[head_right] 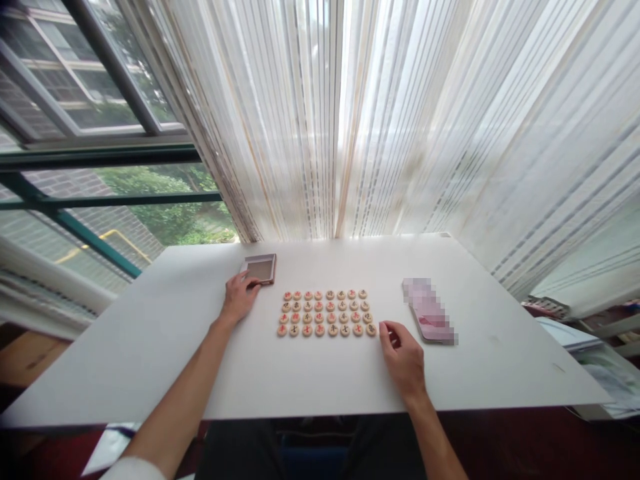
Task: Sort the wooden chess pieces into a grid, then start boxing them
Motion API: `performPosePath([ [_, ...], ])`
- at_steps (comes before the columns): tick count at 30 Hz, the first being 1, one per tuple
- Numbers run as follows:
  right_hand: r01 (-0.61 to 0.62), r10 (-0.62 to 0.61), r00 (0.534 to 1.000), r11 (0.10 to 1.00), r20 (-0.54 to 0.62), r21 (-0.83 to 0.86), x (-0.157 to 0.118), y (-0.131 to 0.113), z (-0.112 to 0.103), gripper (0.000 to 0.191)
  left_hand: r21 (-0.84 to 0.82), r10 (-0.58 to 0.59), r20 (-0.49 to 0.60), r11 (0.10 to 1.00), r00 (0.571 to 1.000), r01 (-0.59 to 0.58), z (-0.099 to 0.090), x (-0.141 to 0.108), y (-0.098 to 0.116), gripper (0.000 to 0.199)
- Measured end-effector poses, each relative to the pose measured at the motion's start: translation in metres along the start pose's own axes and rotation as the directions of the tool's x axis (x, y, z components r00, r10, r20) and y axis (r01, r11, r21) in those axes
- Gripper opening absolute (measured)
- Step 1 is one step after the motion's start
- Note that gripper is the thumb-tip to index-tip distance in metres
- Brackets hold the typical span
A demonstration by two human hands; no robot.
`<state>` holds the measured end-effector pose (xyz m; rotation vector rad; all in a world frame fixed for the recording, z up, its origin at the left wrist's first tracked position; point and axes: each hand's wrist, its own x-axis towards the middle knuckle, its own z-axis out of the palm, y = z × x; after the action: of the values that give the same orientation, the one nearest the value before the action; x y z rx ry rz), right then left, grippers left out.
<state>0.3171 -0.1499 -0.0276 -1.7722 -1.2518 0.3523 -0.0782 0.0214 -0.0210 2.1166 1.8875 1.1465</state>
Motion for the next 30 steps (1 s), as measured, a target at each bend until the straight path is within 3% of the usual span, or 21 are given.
performPosePath([
  [4, -0.021, 0.026, 0.995, 0.998, -0.096, 0.056, 0.003, -0.004, -0.004, 0.036, -0.018, 0.086, -0.016, 0.996, 0.996, -0.086, 0.000, 0.008, 0.009, 0.014],
  [8, 0.043, -0.026, 0.996, 0.981, -0.090, 0.192, 0.034, -0.033, -0.005, 0.035, -0.083, 0.210, -0.048, 0.973, 0.977, -0.213, -0.007, 0.026, 0.058, 0.016],
  [11, -0.006, -0.052, 0.993, 0.873, 0.105, 0.487, 0.076, -0.071, 0.002, 0.039, -0.248, 0.397, -0.068, 0.882, 0.915, -0.401, -0.013, 0.041, 0.113, 0.014],
  [14, -0.205, -0.150, 0.910, 0.647, 0.386, 0.735, 0.119, -0.109, 0.014, 0.046, -0.328, 0.529, -0.018, 0.798, 0.848, -0.505, -0.016, 0.059, 0.159, 0.016],
  [16, -0.301, -0.176, 0.866, 0.562, 0.467, 0.770, 0.142, -0.128, 0.023, 0.045, -0.331, 0.570, -0.002, 0.775, 0.822, -0.539, -0.016, 0.070, 0.177, 0.017],
  [21, -0.321, -0.237, 0.818, 0.569, 0.524, 0.757, 0.173, -0.152, 0.039, 0.038, -0.331, 0.590, 0.010, 0.764, 0.808, -0.554, -0.010, 0.087, 0.183, 0.018],
  [24, -0.353, -0.277, 0.774, 0.557, 0.569, 0.752, 0.180, -0.154, 0.050, 0.033, -0.307, 0.585, 0.035, 0.778, 0.811, -0.548, -0.004, 0.088, 0.175, 0.019],
  [30, -0.373, -0.285, 0.736, 0.586, 0.614, 0.719, 0.185, -0.149, 0.070, 0.036, -0.292, 0.557, 0.171, 0.816, 0.813, -0.499, 0.002, 0.088, 0.162, 0.019],
])
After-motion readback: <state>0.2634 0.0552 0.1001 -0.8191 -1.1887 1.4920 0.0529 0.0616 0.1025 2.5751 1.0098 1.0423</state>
